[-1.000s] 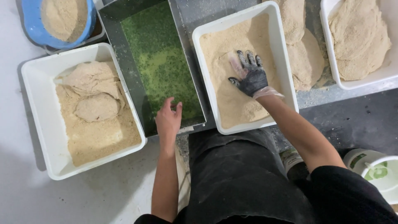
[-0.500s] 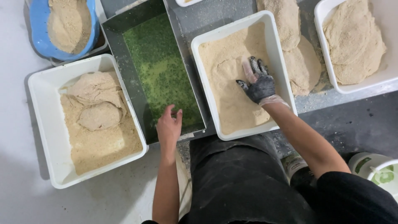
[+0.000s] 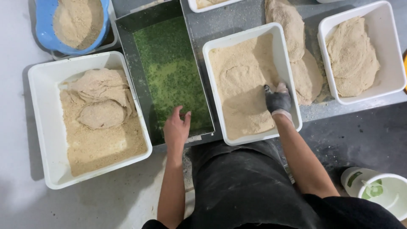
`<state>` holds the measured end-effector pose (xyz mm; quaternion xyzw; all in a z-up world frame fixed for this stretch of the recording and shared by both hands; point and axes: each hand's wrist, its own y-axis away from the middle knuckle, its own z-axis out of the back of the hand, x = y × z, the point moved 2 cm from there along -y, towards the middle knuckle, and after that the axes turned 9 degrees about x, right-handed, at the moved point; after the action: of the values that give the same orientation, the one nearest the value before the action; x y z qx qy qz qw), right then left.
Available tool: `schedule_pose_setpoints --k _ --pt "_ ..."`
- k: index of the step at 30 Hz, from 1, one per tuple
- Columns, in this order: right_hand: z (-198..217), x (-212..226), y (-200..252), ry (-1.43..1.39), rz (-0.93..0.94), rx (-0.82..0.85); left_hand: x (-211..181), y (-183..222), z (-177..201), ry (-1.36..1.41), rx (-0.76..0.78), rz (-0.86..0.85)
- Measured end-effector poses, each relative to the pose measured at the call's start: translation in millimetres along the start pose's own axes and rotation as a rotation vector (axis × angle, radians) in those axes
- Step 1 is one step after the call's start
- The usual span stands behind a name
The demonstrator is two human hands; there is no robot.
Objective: Manually breading chicken pieces by dipping them in a liquid wash and then coating them with breading in a tray.
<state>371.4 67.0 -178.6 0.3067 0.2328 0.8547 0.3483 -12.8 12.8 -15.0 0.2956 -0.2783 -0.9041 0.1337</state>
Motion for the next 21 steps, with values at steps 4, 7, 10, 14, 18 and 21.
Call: schedule_pose_setpoints --k 4,7,10,14,18,21 --pt "-35.9 -57.1 -58.0 -0.197 -0.045 -0.134 -14.2 11.0 15.7 0.030 0.026 -0.014" --pt "-44.5 -58.7 -47.6 -0.332 -0.090 -0.107 -10.6 14.9 14.3 0.017 0.068 -0.028" --pt "-26.8 -20.0 -9.2 -0.555 -0.008 -0.068 -6.8 12.1 15.1 0.033 0.086 -0.033" --pt "39.8 79.4 112.2 -0.182 0.144 -0.160 0.9 13.7 14.5 0.030 0.100 -0.084" --pt "67.0 112.2 137.3 0.110 0.303 -0.163 0.9 13.3 19.6 0.049 0.126 -0.128" --pt "78.6 108.8 108.0 0.351 0.353 -0.371 12.4 2.9 12.1 0.047 0.126 -0.147"
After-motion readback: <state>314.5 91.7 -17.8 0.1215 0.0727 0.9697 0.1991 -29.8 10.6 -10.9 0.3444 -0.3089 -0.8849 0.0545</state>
